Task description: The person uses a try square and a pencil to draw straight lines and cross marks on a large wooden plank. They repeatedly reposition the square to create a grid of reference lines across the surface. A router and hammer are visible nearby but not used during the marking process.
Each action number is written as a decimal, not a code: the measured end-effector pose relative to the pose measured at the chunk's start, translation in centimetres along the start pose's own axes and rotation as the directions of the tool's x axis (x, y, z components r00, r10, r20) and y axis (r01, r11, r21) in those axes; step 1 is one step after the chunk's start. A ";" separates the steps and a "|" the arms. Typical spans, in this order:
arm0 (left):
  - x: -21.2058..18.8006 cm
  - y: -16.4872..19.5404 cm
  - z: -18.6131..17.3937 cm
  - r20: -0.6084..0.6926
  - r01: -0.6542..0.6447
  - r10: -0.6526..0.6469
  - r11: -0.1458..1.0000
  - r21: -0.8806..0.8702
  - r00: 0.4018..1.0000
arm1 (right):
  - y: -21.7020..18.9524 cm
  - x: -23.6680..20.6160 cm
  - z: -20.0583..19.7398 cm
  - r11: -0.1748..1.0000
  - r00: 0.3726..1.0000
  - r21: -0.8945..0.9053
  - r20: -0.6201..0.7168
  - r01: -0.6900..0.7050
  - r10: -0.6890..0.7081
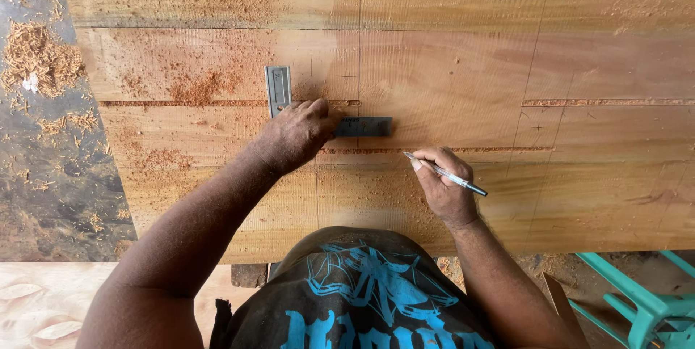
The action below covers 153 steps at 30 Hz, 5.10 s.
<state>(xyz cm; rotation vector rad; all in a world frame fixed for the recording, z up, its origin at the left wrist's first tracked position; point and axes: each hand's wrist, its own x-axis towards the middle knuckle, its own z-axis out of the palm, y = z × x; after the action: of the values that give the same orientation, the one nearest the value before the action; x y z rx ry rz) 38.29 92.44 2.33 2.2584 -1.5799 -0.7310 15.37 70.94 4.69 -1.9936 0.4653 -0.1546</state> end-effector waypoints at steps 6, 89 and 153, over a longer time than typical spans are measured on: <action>-0.6 -0.1 0.6 -0.069 -0.034 0.036 0.999 0.029 0.997 | 0.2 -0.5 0.3 1.000 1.000 -0.002 0.004 -0.029 0.029; 35.3 5.7 -10.6 -0.121 0.077 -0.066 0.993 0.084 0.990 | 15.5 0.4 -12.4 0.963 0.936 0.009 -0.237 0.268 -0.259; 36.5 2.7 -9.7 -0.078 0.008 -0.004 0.999 0.047 0.997 | 11.7 29.0 -16.5 0.931 0.930 -0.241 -0.181 0.273 -0.319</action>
<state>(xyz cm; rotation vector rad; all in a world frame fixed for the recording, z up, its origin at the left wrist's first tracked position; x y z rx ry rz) 51.46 56.91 3.02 2.2969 -1.5711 -0.6050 33.87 41.30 -0.88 -2.2624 0.3228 -0.5387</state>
